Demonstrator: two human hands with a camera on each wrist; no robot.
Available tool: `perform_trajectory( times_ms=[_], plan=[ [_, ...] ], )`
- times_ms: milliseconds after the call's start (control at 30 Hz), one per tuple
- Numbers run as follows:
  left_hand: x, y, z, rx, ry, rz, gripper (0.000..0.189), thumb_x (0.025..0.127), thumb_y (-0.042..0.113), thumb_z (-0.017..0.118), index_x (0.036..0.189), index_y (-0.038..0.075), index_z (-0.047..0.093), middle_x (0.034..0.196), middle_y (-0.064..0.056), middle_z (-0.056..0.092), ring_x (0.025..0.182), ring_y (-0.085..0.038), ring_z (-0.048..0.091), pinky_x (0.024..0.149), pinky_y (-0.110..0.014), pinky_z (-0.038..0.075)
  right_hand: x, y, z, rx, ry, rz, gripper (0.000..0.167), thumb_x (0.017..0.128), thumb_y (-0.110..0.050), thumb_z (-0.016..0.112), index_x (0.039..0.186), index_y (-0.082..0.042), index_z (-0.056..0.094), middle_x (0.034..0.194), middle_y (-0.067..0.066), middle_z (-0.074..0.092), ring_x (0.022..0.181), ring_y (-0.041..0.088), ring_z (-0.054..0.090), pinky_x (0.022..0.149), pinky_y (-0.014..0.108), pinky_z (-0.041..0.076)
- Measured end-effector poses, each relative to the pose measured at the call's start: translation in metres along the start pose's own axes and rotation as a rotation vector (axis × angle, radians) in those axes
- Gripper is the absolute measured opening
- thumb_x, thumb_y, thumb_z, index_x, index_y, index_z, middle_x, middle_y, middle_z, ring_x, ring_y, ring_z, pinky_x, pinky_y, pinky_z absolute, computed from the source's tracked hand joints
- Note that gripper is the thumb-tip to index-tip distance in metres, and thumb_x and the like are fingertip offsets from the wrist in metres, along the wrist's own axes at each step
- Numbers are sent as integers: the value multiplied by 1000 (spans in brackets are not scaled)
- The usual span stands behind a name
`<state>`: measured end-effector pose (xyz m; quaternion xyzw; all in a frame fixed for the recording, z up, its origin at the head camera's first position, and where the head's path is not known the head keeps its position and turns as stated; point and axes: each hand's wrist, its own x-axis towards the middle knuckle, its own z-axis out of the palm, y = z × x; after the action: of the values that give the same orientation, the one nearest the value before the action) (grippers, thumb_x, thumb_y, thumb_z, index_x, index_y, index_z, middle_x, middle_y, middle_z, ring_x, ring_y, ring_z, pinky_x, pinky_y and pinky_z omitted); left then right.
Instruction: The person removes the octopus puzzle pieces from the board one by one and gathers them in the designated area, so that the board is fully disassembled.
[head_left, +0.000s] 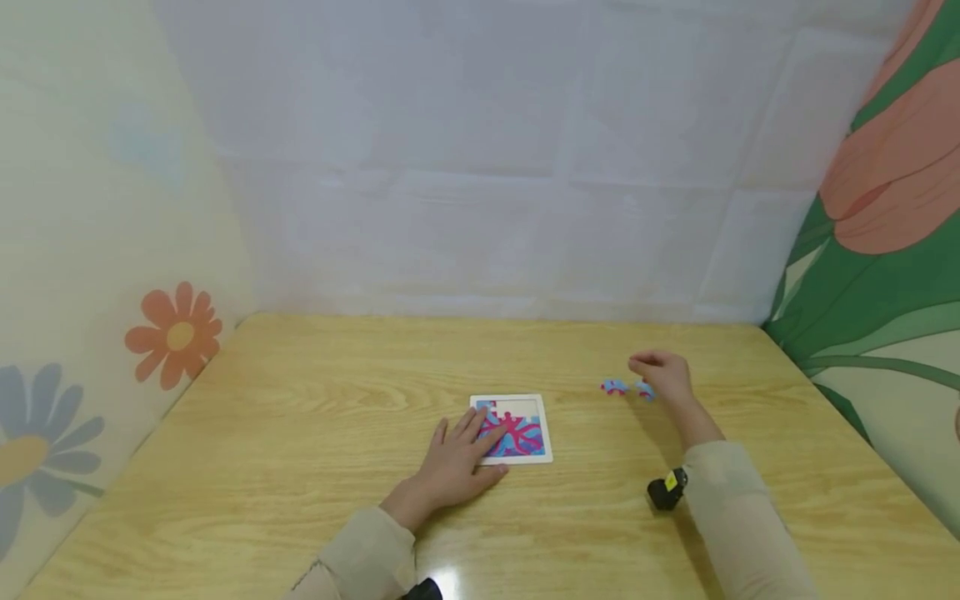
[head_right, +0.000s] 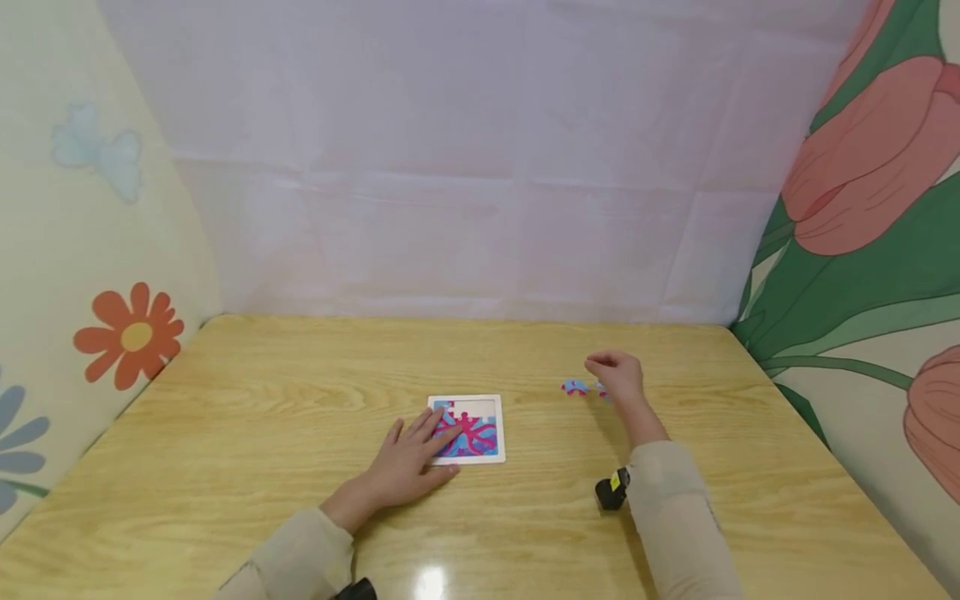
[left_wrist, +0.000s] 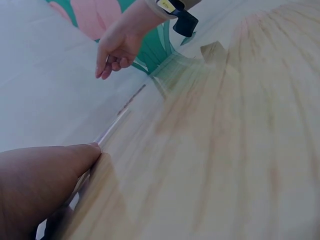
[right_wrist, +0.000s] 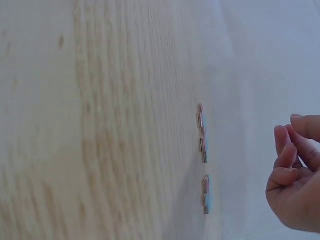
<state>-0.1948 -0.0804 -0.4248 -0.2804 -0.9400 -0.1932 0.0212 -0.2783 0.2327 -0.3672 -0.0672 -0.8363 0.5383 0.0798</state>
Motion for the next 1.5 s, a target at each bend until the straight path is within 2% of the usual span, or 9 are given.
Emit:
perform_trajectory(
  times_ms=[167,200,333,400,533,767,1000,1233,1500],
  plan=[
    [0,0,1,1,9,2,56,84,45,45,132,16,38,139,-16,19,127,-28,10,94,-56,5,-2,0,4,29,-12,-44,27,79,-13,62,96,8,58,86,13,59,78,25,52,70,32,43],
    [0,0,1,1,10,2,56,84,45,45,132,16,39,139,-16,19,127,-29,11,94,-56,5,-1,2,4,69,-17,-82,25,78,-15,64,92,5,60,84,12,60,75,23,53,67,30,44],
    [0,1,0,-11,18,-2,56,84,44,47,131,16,39,139,-17,20,127,-29,11,94,-56,5,-3,0,8,89,-21,-128,25,76,-16,65,89,5,62,80,11,60,67,17,51,62,28,43],
    [0,1,0,-22,22,-3,56,83,44,48,131,16,39,138,-18,20,127,-29,12,94,-56,5,-3,-2,11,81,-15,-132,23,76,-13,64,89,6,61,77,9,60,64,15,50,57,26,43],
    [0,-1,1,-43,26,1,56,83,43,49,131,16,40,138,-18,20,127,-29,13,94,-56,5,-6,-8,17,30,-14,-117,23,78,-6,61,92,12,58,73,4,58,63,10,49,56,22,42],
    [-2,-4,-5,-58,21,2,60,80,43,53,130,12,41,137,-17,24,126,-29,17,94,-55,8,-8,-12,32,84,-46,-112,21,77,-2,61,91,14,57,70,-1,57,62,5,48,58,19,41],
    [-2,-3,-13,-79,1,-4,61,80,41,55,130,11,40,136,-16,27,125,-29,19,93,-57,9,-10,-15,43,108,-74,-100,19,76,-1,60,89,13,57,67,-3,55,52,7,46,46,20,39],
    [-4,-2,-17,-38,18,31,59,80,41,56,129,11,42,134,-14,32,124,-30,23,92,-58,11,-15,-17,57,135,-104,-125,19,76,0,60,90,13,58,72,1,59,63,6,49,55,19,40],
    [-12,1,-18,-39,6,71,62,80,40,54,130,6,39,133,-15,33,122,-30,27,93,-57,12,-22,-21,77,165,-144,-119,17,76,0,61,89,11,59,73,1,59,65,8,50,58,21,40]
  ],
)
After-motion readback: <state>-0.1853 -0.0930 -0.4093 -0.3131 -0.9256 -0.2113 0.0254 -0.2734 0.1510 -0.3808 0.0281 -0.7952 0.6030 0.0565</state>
